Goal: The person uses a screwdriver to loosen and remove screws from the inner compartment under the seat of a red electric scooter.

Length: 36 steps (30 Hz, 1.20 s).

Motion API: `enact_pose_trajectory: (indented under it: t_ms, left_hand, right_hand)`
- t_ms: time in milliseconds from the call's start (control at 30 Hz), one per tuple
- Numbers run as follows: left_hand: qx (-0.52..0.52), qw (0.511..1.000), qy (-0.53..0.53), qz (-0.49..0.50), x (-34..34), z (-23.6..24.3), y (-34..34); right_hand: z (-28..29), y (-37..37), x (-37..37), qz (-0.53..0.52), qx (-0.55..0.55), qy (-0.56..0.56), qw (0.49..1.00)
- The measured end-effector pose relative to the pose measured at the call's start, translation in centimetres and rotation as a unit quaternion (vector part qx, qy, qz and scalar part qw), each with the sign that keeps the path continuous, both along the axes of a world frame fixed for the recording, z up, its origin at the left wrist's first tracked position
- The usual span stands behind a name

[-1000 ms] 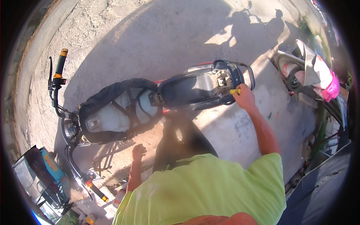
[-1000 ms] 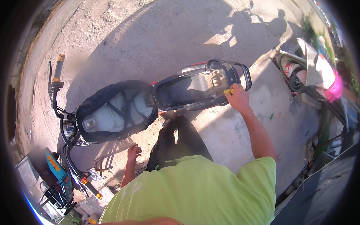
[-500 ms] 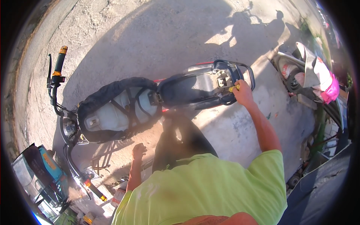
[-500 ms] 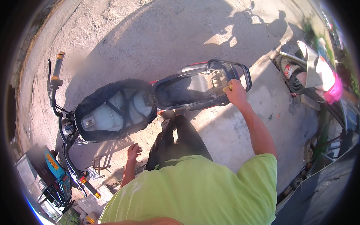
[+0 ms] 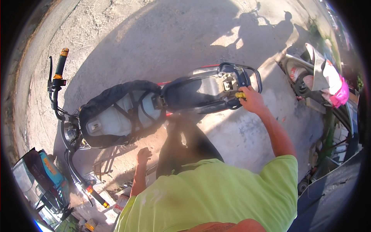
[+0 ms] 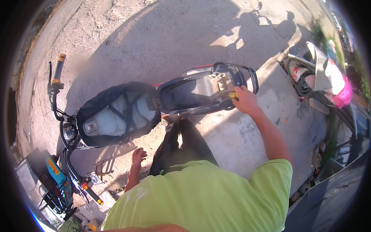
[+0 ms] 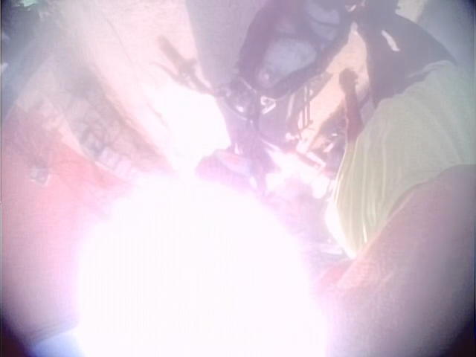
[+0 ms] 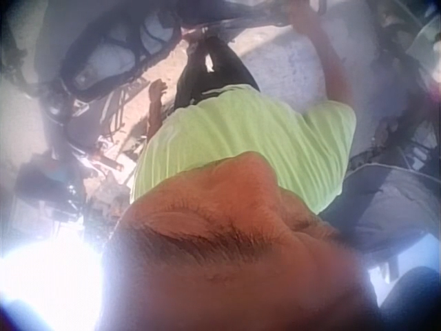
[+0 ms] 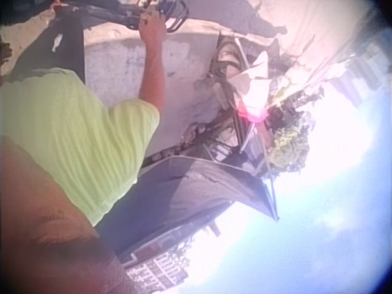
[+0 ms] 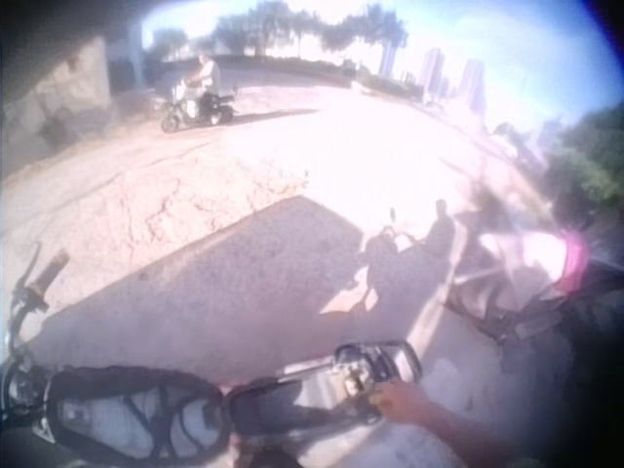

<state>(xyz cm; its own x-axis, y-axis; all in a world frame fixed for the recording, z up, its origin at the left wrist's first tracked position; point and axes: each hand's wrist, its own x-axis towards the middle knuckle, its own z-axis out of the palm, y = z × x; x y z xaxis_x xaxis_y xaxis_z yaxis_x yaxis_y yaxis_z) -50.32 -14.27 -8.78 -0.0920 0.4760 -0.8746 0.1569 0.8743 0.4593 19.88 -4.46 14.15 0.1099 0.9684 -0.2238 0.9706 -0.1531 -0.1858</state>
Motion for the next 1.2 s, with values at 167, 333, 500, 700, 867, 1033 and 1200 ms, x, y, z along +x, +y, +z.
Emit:
enact_pose_trajectory:
  t_ms: [167,333,500,700,867,1033,1200]
  left_hand:
    - [0.004,1.0,0.006,0.007,-0.5,0.0,0.2]
    - [-0.022,1.0,0.004,-0.019,-0.7,0.7,0.0]
    - [0.003,0.998,0.032,-0.05,1.1,1.2,0.5]
    - [0.125,0.987,0.003,-0.099,7.6,0.2,3.6]
    - [0.195,0.943,0.051,-0.264,16.7,1.8,9.8]
    - [0.225,0.915,-0.007,-0.335,24.8,5.5,16.2]
    - [0.403,0.77,0.077,-0.489,32.1,4.0,22.6]
  right_hand:
    - [-0.8,0.8,0.3,-0.086,-0.063,-0.032,0.994]
    - [0.5,1.1,-1.7,0.029,-0.008,0.017,0.999]
    - [-1.4,0.1,-2.3,-0.085,-0.135,-0.037,0.987]
    - [-6.1,-1.1,-0.6,-0.129,-0.073,0.054,0.987]
    - [-8.0,-0.9,2.1,-0.04,0.142,-0.003,0.989]
    - [-6.0,0.3,3.2,0.038,0.243,-0.02,0.969]
    - [-6.7,3.0,6.2,-0.303,0.253,0.012,0.919]
